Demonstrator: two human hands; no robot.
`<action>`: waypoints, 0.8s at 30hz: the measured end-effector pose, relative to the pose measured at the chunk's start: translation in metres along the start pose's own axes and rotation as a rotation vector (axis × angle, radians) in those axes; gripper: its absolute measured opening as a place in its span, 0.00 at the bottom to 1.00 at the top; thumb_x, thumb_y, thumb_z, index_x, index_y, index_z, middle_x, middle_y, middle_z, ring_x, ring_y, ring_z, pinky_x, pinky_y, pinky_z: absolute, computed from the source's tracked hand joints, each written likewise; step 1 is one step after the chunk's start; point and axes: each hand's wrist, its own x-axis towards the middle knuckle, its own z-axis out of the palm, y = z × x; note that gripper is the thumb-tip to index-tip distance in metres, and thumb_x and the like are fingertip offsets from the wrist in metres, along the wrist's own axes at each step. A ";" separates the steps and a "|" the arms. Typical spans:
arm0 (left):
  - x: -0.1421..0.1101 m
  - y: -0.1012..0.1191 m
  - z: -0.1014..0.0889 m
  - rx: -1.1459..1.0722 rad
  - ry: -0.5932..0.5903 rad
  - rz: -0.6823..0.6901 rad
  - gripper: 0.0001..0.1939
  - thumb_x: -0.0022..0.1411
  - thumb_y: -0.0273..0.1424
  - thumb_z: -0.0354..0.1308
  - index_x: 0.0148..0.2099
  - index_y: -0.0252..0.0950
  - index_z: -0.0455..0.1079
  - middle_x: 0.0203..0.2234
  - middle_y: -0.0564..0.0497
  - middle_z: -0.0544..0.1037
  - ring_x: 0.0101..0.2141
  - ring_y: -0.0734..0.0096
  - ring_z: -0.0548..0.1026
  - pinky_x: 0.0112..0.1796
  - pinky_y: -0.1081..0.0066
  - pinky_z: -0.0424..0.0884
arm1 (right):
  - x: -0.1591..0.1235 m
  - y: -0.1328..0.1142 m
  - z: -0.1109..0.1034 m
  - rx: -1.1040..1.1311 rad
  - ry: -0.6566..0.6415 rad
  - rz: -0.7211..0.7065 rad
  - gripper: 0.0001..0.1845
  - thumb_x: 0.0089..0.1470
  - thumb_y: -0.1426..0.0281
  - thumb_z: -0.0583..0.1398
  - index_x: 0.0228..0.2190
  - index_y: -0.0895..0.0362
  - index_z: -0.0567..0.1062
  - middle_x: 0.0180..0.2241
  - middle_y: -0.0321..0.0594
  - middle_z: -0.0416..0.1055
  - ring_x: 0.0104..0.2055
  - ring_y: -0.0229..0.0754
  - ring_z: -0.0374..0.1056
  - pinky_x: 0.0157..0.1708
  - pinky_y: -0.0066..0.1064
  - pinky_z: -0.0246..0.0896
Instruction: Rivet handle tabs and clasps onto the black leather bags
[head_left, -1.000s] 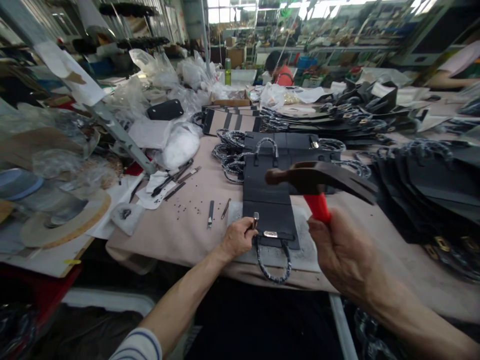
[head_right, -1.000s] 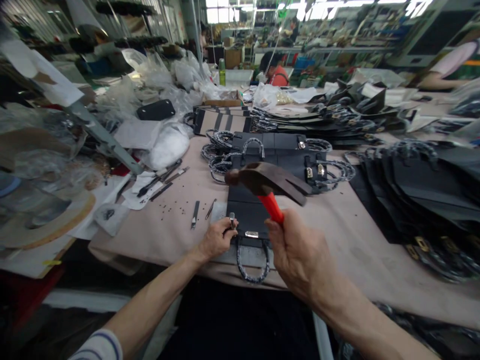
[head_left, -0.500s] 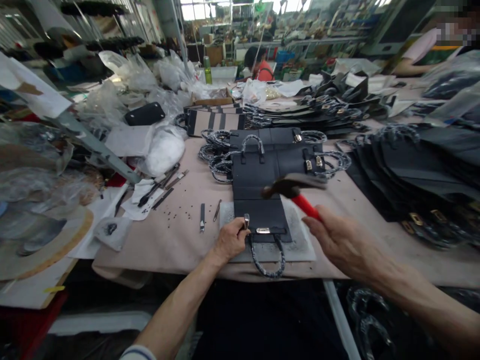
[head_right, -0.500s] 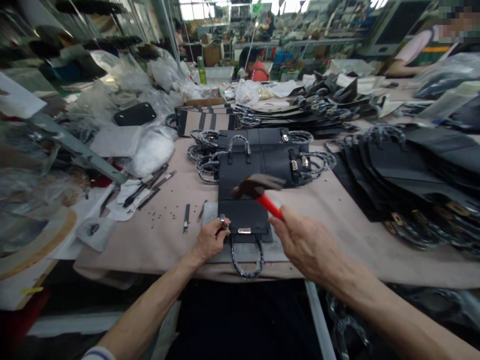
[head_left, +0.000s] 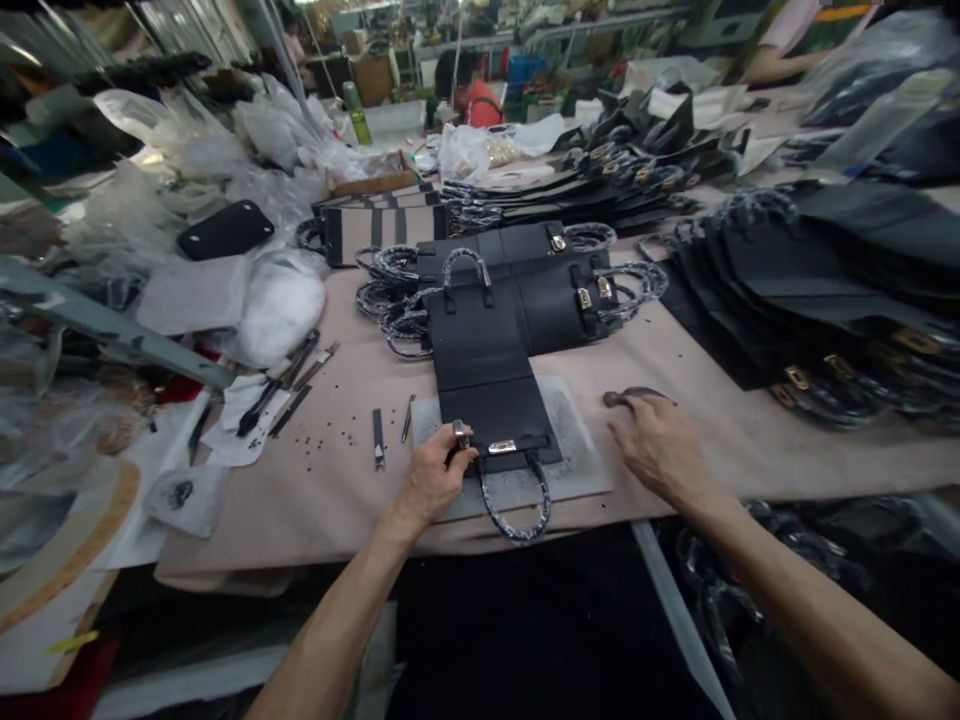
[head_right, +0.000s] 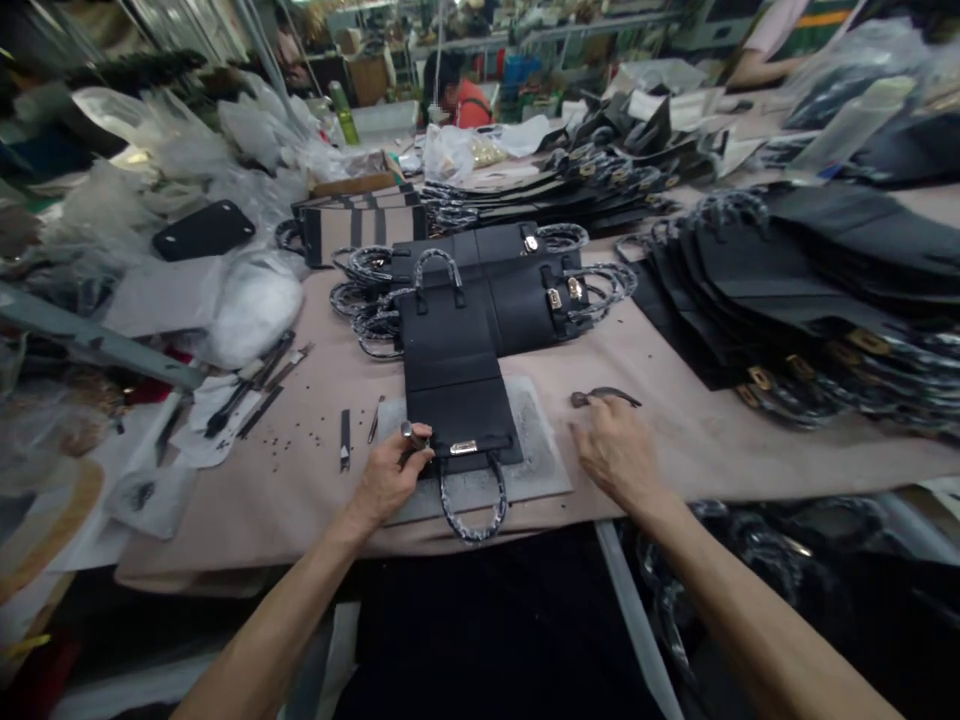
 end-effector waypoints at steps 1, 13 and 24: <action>0.001 0.000 -0.001 0.007 0.001 -0.004 0.09 0.65 0.28 0.60 0.48 0.38 0.74 0.43 0.46 0.82 0.45 0.61 0.80 0.49 0.62 0.76 | 0.001 -0.019 0.007 0.032 0.010 -0.073 0.24 0.62 0.60 0.56 0.54 0.61 0.72 0.56 0.61 0.69 0.59 0.64 0.66 0.56 0.55 0.63; -0.018 -0.014 0.001 -0.136 0.119 -0.009 0.03 0.64 0.30 0.66 0.41 0.37 0.77 0.45 0.44 0.84 0.47 0.60 0.82 0.53 0.59 0.77 | -0.010 -0.113 0.061 0.157 -0.215 -0.474 0.32 0.60 0.59 0.64 0.63 0.51 0.69 0.67 0.48 0.61 0.70 0.60 0.53 0.69 0.59 0.46; 0.003 0.016 -0.002 -0.363 0.246 -0.162 0.08 0.61 0.30 0.70 0.42 0.36 0.78 0.44 0.44 0.85 0.47 0.59 0.83 0.55 0.58 0.77 | -0.005 -0.086 0.055 0.587 -0.136 -0.414 0.28 0.61 0.63 0.62 0.61 0.52 0.69 0.63 0.49 0.67 0.67 0.56 0.61 0.66 0.60 0.54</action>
